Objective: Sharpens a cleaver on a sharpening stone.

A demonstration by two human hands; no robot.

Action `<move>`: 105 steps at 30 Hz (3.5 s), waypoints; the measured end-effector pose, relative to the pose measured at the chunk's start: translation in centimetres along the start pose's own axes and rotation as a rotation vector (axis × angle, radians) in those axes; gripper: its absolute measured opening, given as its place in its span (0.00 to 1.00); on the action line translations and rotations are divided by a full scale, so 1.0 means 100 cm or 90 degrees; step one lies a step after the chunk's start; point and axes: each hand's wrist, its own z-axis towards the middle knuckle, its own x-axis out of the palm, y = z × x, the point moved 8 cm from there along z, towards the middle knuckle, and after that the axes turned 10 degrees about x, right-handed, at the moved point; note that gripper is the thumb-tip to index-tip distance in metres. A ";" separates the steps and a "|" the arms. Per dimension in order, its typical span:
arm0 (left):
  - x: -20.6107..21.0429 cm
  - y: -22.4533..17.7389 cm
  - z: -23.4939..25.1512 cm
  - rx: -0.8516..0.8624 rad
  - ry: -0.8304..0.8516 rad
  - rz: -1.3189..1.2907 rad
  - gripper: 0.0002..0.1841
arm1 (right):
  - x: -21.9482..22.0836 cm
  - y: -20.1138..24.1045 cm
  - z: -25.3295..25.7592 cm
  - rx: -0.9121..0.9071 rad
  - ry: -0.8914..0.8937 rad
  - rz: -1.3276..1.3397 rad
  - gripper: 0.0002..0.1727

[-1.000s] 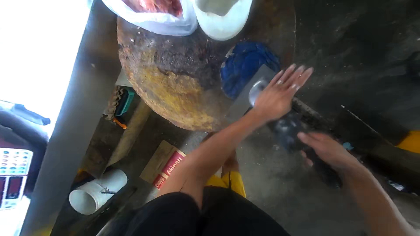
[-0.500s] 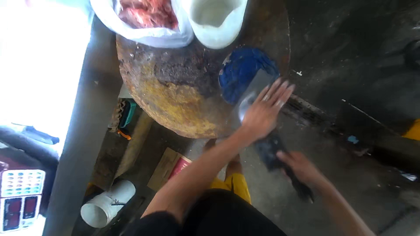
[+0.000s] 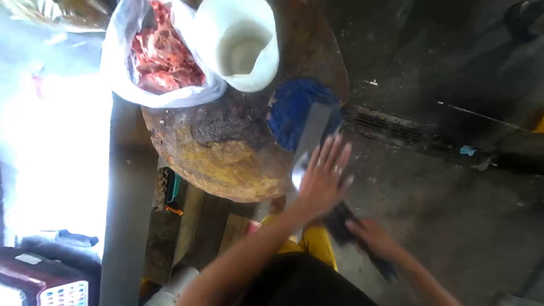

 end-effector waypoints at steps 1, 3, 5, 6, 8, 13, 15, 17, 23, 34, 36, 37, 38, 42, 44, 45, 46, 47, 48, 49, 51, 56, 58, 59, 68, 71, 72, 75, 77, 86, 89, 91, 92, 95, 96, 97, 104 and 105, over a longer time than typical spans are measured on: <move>0.010 -0.010 -0.021 -0.023 0.024 -0.023 0.37 | 0.002 -0.013 -0.008 0.015 0.026 -0.012 0.33; 0.014 -0.009 -0.011 -0.025 0.058 -0.027 0.35 | -0.018 -0.004 -0.011 0.023 0.014 -0.002 0.31; 0.004 0.010 0.049 0.042 0.028 0.009 0.36 | -0.058 0.038 -0.003 -0.001 -0.047 0.061 0.27; -0.004 0.022 0.086 0.082 0.006 0.030 0.37 | -0.075 0.061 0.004 -0.020 -0.077 0.099 0.25; -0.017 0.034 0.125 0.134 -0.034 0.039 0.38 | -0.086 0.080 0.011 -0.038 -0.093 0.158 0.24; 0.008 -0.009 0.000 -0.037 0.022 -0.026 0.38 | -0.043 0.006 -0.019 0.059 0.083 0.014 0.28; 0.016 -0.010 -0.009 -0.057 0.021 -0.029 0.35 | -0.052 0.008 -0.016 0.046 0.079 -0.015 0.29; 0.003 0.010 0.042 0.004 -0.002 -0.004 0.35 | -0.076 0.048 -0.007 -0.003 -0.012 0.019 0.26; -0.046 0.065 0.168 0.199 -0.056 0.066 0.40 | -0.060 0.113 0.037 -0.116 -0.223 0.146 0.25; -0.059 0.088 0.142 0.140 -0.084 0.055 0.41 | -0.063 0.154 0.037 -0.123 -0.267 0.050 0.23; -0.087 0.121 0.206 0.115 -0.054 0.076 0.38 | -0.095 0.206 0.047 -0.178 -0.317 0.109 0.22; -0.091 0.131 0.220 0.077 -0.021 0.078 0.36 | -0.101 0.217 0.048 -0.196 -0.331 0.136 0.21; -0.094 0.135 0.228 0.057 -0.017 0.079 0.35 | -0.100 0.219 0.048 -0.214 -0.343 0.158 0.21; -0.066 0.074 0.122 0.119 -0.104 0.014 0.42 | -0.012 0.106 0.033 -0.103 -0.304 0.074 0.26; -0.026 0.029 0.028 0.100 -0.060 -0.038 0.41 | 0.050 0.028 0.012 -0.041 -0.242 0.061 0.29; -0.010 0.016 -0.004 0.091 -0.046 -0.050 0.39 | 0.067 0.007 0.006 -0.039 -0.225 0.059 0.28; -0.004 0.014 -0.013 0.088 -0.049 -0.054 0.36 | 0.069 0.001 0.006 -0.042 -0.220 0.063 0.26; -0.005 0.018 -0.005 0.087 -0.053 -0.050 0.35 | 0.060 0.011 0.006 -0.045 -0.226 0.066 0.26; -0.011 0.027 0.017 0.096 -0.053 -0.034 0.36 | 0.041 0.034 0.006 -0.048 -0.237 0.063 0.26; -0.022 0.042 0.052 0.112 -0.069 -0.018 0.37 | 0.011 0.070 0.011 -0.062 -0.255 0.058 0.26; -0.057 0.083 0.142 0.132 -0.097 0.028 0.38 | -0.055 0.150 0.031 -0.126 -0.305 0.059 0.23; -0.100 0.135 0.227 0.027 -0.036 0.105 0.34 | -0.095 0.215 0.046 -0.223 -0.359 0.133 0.22; -0.078 0.098 0.156 0.073 -0.078 0.087 0.37 | -0.038 0.144 0.040 -0.164 -0.327 0.074 0.25; -0.063 0.075 0.107 0.076 -0.085 0.061 0.38 | -0.003 0.100 0.035 -0.118 -0.289 0.049 0.27; -0.071 0.110 0.161 0.072 -0.079 0.076 0.36 | -0.064 0.180 0.037 -0.146 -0.332 0.025 0.24; -0.092 0.146 0.219 -0.016 -0.003 0.082 0.30 | -0.096 0.220 0.046 -0.194 -0.369 0.079 0.24; -0.088 0.142 0.210 -0.013 -0.006 0.082 0.31 | -0.086 0.204 0.044 -0.189 -0.358 0.081 0.25; -0.062 0.084 0.119 0.058 -0.097 0.055 0.37 | -0.009 0.091 0.030 -0.099 -0.286 0.029 0.30; -0.028 0.039 0.034 0.042 -0.071 0.009 0.37 | 0.044 0.019 0.008 -0.042 -0.250 0.017 0.31; -0.083 0.133 0.204 0.051 -0.066 0.060 0.32 | -0.084 0.187 0.044 -0.146 -0.336 0.060 0.29; -0.094 0.135 0.204 0.020 -0.078 0.078 0.29 | -0.075 0.180 0.046 -0.157 -0.354 0.088 0.31; -0.076 0.098 0.138 0.046 -0.116 0.071 0.35 | -0.026 0.110 0.038 -0.095 -0.320 0.032 0.32; -0.057 0.072 0.089 0.029 -0.102 0.040 0.36 | 0.006 0.068 0.027 -0.058 -0.280 0.014 0.33; -0.002 0.018 -0.025 -0.012 -0.050 -0.027 0.34 | 0.066 -0.011 -0.009 -0.042 -0.243 -0.015 0.31; 0.001 0.017 -0.028 -0.005 -0.054 -0.022 0.32 | 0.064 -0.010 -0.009 -0.043 -0.245 -0.020 0.30; -0.003 0.023 -0.014 0.009 -0.058 -0.010 0.32 | 0.052 0.004 -0.006 -0.032 -0.239 -0.016 0.31; -0.093 0.142 0.221 -0.026 -0.031 0.096 0.28 | -0.090 0.198 0.054 -0.157 -0.320 0.140 0.28; -0.091 0.139 0.219 -0.031 -0.025 0.099 0.27 | -0.083 0.189 0.053 -0.167 -0.326 0.150 0.27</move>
